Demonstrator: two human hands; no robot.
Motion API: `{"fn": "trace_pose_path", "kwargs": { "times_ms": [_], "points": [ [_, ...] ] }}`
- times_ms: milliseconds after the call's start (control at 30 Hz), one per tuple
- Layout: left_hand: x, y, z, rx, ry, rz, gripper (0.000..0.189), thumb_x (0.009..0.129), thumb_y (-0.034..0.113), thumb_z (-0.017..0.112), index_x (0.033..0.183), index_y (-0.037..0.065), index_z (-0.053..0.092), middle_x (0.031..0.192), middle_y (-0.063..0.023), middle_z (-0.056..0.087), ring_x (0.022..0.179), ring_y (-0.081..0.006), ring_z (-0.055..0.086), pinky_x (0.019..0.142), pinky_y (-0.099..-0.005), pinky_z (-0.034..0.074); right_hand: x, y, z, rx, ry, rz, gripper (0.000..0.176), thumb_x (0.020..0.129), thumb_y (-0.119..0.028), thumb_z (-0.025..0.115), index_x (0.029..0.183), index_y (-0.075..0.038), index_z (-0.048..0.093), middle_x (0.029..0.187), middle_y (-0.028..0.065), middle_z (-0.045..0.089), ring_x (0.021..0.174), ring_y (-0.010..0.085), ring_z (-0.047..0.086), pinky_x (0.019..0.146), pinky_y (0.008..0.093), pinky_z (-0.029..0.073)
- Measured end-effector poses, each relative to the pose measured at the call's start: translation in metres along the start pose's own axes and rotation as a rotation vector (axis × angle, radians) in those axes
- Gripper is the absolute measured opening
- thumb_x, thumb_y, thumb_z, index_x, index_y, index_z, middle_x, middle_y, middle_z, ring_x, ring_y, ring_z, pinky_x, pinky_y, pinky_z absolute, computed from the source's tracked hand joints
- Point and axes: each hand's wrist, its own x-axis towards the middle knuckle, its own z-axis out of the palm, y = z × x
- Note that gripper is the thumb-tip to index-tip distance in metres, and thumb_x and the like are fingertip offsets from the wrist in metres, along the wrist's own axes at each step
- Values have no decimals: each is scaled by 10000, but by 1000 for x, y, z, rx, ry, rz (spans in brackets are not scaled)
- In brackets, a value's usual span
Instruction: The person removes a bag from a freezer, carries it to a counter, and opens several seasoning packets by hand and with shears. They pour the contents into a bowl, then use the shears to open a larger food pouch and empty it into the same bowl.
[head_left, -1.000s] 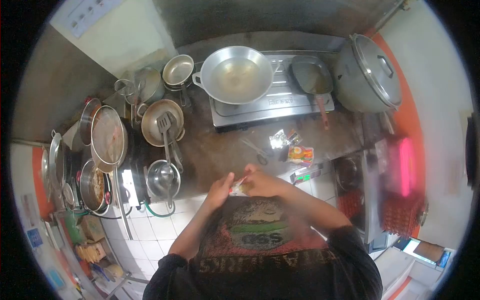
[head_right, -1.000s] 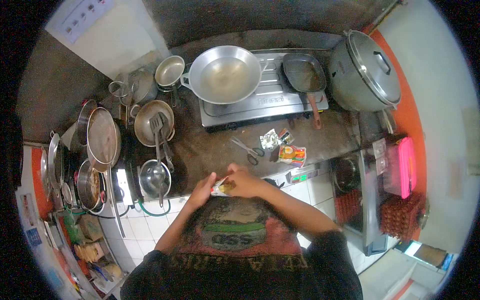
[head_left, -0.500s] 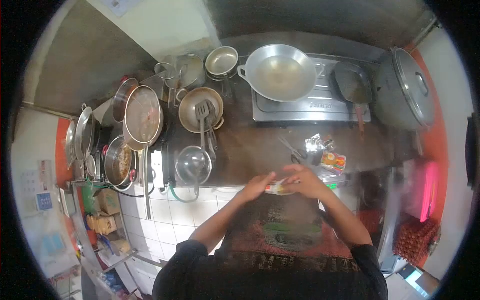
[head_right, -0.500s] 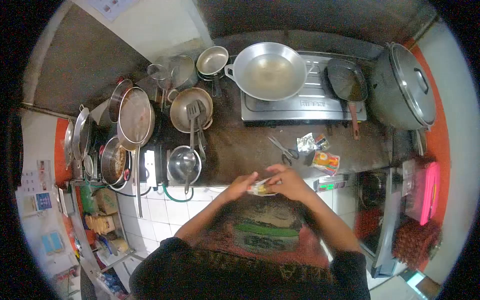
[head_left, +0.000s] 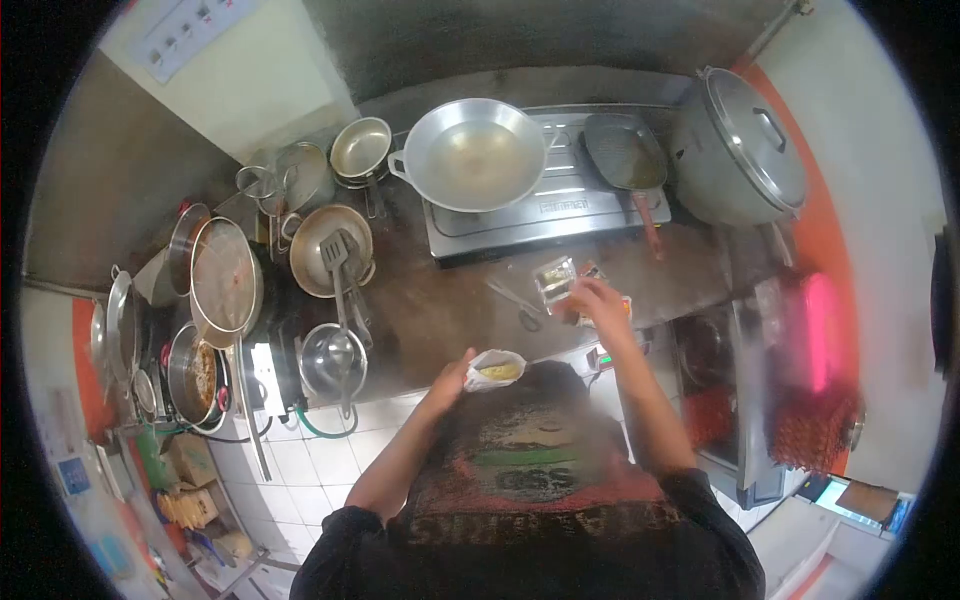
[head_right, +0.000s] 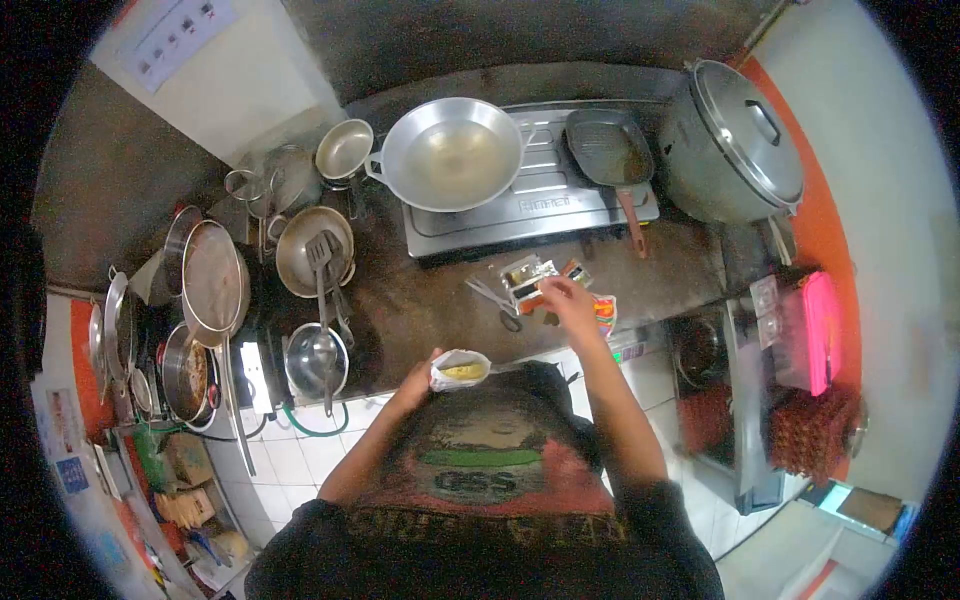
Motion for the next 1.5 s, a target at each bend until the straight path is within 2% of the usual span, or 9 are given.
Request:
{"fn": "trace_pose_path", "kwargs": {
  "times_ms": [67,100,267,467,767,867,1067,1300,1500],
  "points": [
    [11,-23,-7,81,77,-14,741,955,635,355,984,-33,675,870,-99,646,851,-174,546,812,-335,413,3,16,-11,-318,229,-37,290,845,-128,597,1088,25,639,962,151,671,818,195,657,752,311,502],
    [19,-36,-11,119,118,-21,751,950,643,355,969,-38,672,867,-107,641,849,-181,543,813,-340,410,9,33,-20,-309,213,-41,380,837,-134,591,1190,4,624,1108,140,644,985,193,617,826,326,494],
    [-1,5,1,80,34,-23,754,950,643,351,903,-47,651,872,-129,623,830,-196,529,792,-360,415,-71,-37,25,-281,-604,-346,375,817,-185,616,1173,-80,666,1447,136,420,1323,269,400,1040,377,375],
    [-5,31,9,198,17,-3,750,966,614,342,985,-60,670,932,-156,663,890,-206,578,826,-357,435,-84,-9,72,-718,-641,-427,327,806,-269,644,1098,-137,707,1463,197,389,1291,388,429,1077,440,335],
    [-13,32,12,342,8,86,716,970,587,354,905,-56,662,794,-163,668,764,-250,576,757,-379,445,-86,-11,62,-625,-718,-383,340,784,-310,641,992,-48,700,1362,207,498,1274,377,449,1051,457,363],
    [-11,25,7,380,-31,24,744,960,620,345,982,-45,678,858,-162,683,835,-229,599,812,-364,448,-88,-13,67,-914,-828,-371,282,761,-257,666,958,-59,710,1340,199,520,1222,357,501,1028,437,395],
    [-22,35,7,345,-40,-21,798,935,671,342,1031,-44,683,909,-168,691,892,-231,613,855,-370,445,-92,-18,62,-717,-692,-540,230,781,-176,658,985,-79,706,1280,183,567,1126,346,574,986,421,437],
    [-36,44,12,212,153,-93,667,955,579,434,871,-37,676,809,-86,640,790,-158,534,743,-326,430,-79,-27,48,-110,-417,-189,175,845,-155,670,971,-34,680,1134,82,642,993,160,614,829,284,496],
    [-25,6,3,132,75,-85,760,949,645,343,1018,-29,688,973,-151,690,936,-227,605,918,-343,414,-6,8,11,179,-118,58,244,857,-169,656,1030,2,649,1034,85,665,906,143,615,806,293,480]
  ]
}}
